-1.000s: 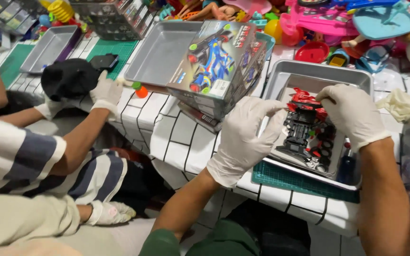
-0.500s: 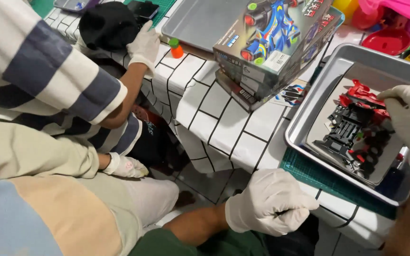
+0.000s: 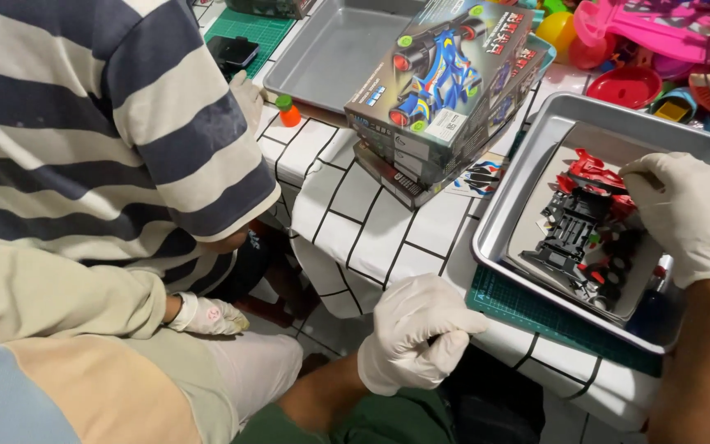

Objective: The person assembles a toy vehicle by connecting various plastic components, including a black chassis, red body parts, and wheels, using their gloved hands. They pick up pieces from a metal tray and fit them together on a table covered with a checkered cloth.

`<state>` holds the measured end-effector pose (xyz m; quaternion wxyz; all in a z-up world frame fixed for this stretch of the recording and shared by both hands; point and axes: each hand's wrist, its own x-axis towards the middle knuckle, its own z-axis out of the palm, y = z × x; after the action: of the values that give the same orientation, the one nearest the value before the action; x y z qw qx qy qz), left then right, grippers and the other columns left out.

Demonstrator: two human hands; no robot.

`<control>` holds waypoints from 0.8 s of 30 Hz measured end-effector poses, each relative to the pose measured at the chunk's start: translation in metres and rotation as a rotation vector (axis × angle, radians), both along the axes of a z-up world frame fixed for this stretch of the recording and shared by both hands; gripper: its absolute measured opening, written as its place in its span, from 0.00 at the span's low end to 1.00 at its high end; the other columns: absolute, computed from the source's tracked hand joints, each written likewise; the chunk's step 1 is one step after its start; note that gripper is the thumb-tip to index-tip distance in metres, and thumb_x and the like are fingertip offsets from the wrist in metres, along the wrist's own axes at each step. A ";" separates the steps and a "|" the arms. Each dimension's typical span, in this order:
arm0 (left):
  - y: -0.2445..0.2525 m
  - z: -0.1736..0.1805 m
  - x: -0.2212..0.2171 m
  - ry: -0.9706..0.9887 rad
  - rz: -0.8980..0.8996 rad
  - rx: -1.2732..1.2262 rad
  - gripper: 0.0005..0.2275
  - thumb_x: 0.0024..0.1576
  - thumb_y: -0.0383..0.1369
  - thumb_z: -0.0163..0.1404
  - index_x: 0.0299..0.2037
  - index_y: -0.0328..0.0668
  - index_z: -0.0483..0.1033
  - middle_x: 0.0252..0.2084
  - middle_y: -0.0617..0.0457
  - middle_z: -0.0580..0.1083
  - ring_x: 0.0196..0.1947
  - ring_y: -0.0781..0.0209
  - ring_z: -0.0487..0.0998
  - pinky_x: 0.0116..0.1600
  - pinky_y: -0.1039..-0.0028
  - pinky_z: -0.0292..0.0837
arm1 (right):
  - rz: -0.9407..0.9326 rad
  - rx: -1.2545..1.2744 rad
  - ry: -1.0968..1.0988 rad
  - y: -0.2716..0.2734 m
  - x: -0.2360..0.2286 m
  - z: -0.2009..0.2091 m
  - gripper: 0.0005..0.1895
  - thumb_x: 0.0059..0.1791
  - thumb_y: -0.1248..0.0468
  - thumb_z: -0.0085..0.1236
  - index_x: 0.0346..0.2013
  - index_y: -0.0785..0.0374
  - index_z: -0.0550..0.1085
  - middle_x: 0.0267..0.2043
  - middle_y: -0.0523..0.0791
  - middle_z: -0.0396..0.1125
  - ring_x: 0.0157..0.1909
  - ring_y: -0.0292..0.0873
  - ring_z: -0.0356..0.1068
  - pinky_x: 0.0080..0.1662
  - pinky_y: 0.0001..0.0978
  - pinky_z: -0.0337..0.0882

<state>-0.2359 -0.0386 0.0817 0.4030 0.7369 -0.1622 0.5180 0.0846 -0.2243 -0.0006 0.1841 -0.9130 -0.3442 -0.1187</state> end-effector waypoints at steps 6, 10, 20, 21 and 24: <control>0.011 0.034 -0.002 -0.057 0.037 0.031 0.14 0.69 0.35 0.39 0.35 0.41 0.75 0.25 0.52 0.74 0.23 0.61 0.74 0.30 0.72 0.73 | -0.049 -0.072 0.129 0.005 -0.006 0.015 0.15 0.53 0.58 0.48 0.44 0.58 0.82 0.50 0.50 0.76 0.51 0.56 0.73 0.53 0.45 0.69; 0.009 0.079 -0.010 -0.169 0.013 0.098 0.11 0.67 0.34 0.41 0.35 0.39 0.71 0.30 0.49 0.75 0.24 0.56 0.78 0.28 0.69 0.76 | -0.011 0.003 0.091 0.006 -0.008 0.014 0.11 0.53 0.60 0.50 0.39 0.58 0.80 0.46 0.49 0.76 0.50 0.53 0.74 0.52 0.43 0.68; -0.036 0.143 -0.036 0.334 -0.025 0.197 0.15 0.65 0.36 0.38 0.35 0.48 0.79 0.38 0.61 0.81 0.37 0.71 0.85 0.49 0.77 0.85 | -0.005 0.046 0.146 0.013 -0.021 0.031 0.12 0.55 0.61 0.49 0.41 0.62 0.80 0.47 0.48 0.76 0.49 0.51 0.73 0.51 0.44 0.70; -0.035 0.140 -0.034 0.334 -0.034 0.193 0.15 0.65 0.36 0.38 0.35 0.48 0.79 0.38 0.61 0.81 0.37 0.71 0.85 0.49 0.77 0.85 | -0.013 0.042 0.147 0.010 -0.012 0.017 0.12 0.55 0.61 0.49 0.41 0.62 0.80 0.47 0.48 0.76 0.49 0.51 0.73 0.51 0.44 0.70; -0.036 0.130 -0.028 0.306 -0.070 0.211 0.12 0.65 0.36 0.40 0.37 0.48 0.79 0.40 0.60 0.81 0.38 0.69 0.85 0.49 0.75 0.85 | 0.001 0.092 -0.024 0.002 0.005 -0.012 0.09 0.52 0.60 0.63 0.47 0.51 0.77 0.42 0.44 0.72 0.49 0.49 0.75 0.53 0.42 0.74</control>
<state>-0.2641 -0.0745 0.2119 0.3612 0.8392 -0.1778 0.3655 0.0897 -0.2222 -0.0123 0.2217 -0.9019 -0.3411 -0.1450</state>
